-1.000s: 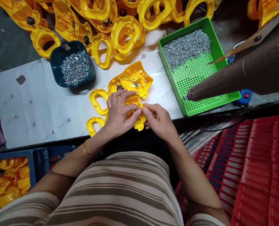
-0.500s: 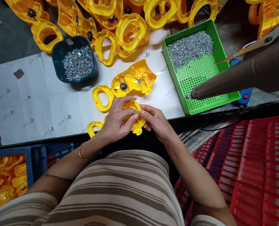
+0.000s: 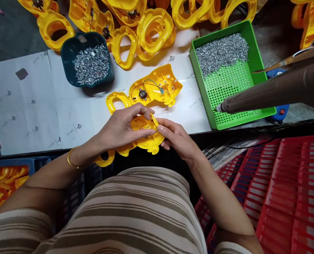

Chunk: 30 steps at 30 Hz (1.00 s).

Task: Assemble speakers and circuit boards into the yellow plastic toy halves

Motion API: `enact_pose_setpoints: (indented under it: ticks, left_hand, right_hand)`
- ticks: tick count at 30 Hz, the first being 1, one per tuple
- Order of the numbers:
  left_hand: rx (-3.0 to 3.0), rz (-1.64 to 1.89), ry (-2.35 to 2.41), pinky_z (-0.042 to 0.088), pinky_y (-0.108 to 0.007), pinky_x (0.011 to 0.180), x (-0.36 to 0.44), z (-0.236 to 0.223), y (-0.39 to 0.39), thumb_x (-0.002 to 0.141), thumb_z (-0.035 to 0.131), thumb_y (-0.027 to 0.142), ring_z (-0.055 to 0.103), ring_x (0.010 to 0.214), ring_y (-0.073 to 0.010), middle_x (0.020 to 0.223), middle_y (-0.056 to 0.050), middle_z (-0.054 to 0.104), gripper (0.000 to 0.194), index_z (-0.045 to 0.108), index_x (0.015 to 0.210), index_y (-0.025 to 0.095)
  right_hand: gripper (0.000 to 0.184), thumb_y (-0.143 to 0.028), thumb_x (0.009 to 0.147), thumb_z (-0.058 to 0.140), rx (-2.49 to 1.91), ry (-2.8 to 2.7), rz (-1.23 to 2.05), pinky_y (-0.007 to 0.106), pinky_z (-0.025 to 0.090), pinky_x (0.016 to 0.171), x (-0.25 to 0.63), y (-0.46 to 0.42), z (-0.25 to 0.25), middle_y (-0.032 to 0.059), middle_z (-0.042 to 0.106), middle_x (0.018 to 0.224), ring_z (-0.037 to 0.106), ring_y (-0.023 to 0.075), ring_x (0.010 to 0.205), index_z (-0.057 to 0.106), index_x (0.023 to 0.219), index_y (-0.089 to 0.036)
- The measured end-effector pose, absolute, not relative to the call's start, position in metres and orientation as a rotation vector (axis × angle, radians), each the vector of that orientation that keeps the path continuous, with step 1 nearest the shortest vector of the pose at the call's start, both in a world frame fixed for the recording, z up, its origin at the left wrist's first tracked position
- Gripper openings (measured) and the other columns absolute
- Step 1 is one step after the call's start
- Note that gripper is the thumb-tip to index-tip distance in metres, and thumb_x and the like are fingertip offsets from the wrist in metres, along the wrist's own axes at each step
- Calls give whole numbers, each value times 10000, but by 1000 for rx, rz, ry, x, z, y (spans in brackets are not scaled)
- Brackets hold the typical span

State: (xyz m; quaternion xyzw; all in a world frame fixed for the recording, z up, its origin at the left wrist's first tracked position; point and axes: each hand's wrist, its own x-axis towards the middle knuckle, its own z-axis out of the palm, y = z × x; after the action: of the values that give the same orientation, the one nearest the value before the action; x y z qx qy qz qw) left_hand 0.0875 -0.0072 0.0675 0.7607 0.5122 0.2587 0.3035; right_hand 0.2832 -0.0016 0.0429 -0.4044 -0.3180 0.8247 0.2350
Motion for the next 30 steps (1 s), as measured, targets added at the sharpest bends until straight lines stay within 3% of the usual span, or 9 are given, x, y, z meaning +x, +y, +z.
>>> enact_pose_setpoints:
  ticks: [4,8,14,20,25,30]
  left_hand:
    - [2125,698,1171,523,-291,888,78,69,2,885,681,383,659,1015,-175,1110,-58,697,308,628,1123,195]
    - [2288,703,1053,526,-271,832,72,67,7,958,542,502,667,929,-156,1021,-53,714,344,703,1044,210]
    - [2365,799,1106,509,-267,823,75,58,3,979,508,490,661,894,-145,1000,-39,723,337,717,1037,232]
    - [2300,696,1166,518,-285,848,80,49,6,975,505,504,670,942,-170,1015,-58,729,377,709,1022,190]
    - [2268,522,1128,487,-361,996,63,83,9,885,611,583,618,1166,-226,1270,-77,662,534,597,1286,231]
    - [2363,491,1336,393,-478,1094,23,91,-2,788,665,674,498,1278,-297,1413,-117,536,737,514,1390,277]
  right_hand:
    - [503,-462,782,767,-1093,-899,2252,145,292,409,281,-3,46,-10,561,776,399,34,519,658,1173,-166]
    - [470,-458,793,747,-1097,-966,2238,147,298,441,279,-3,51,4,573,807,403,48,561,665,1161,-177]
    - [463,-459,812,726,-1139,-984,2208,162,426,540,281,-5,56,8,572,812,507,92,664,649,1193,-208]
    - [468,-508,837,695,-1110,-1011,2245,135,293,416,283,2,44,-22,513,704,375,43,517,668,1160,-171]
    - [566,-514,844,694,-1073,-1063,2289,160,343,415,294,8,38,-12,559,731,422,45,494,612,1261,-141]
    - [583,-493,781,758,-1189,-981,2110,170,283,392,306,21,54,-16,560,742,403,38,472,629,1242,-161]
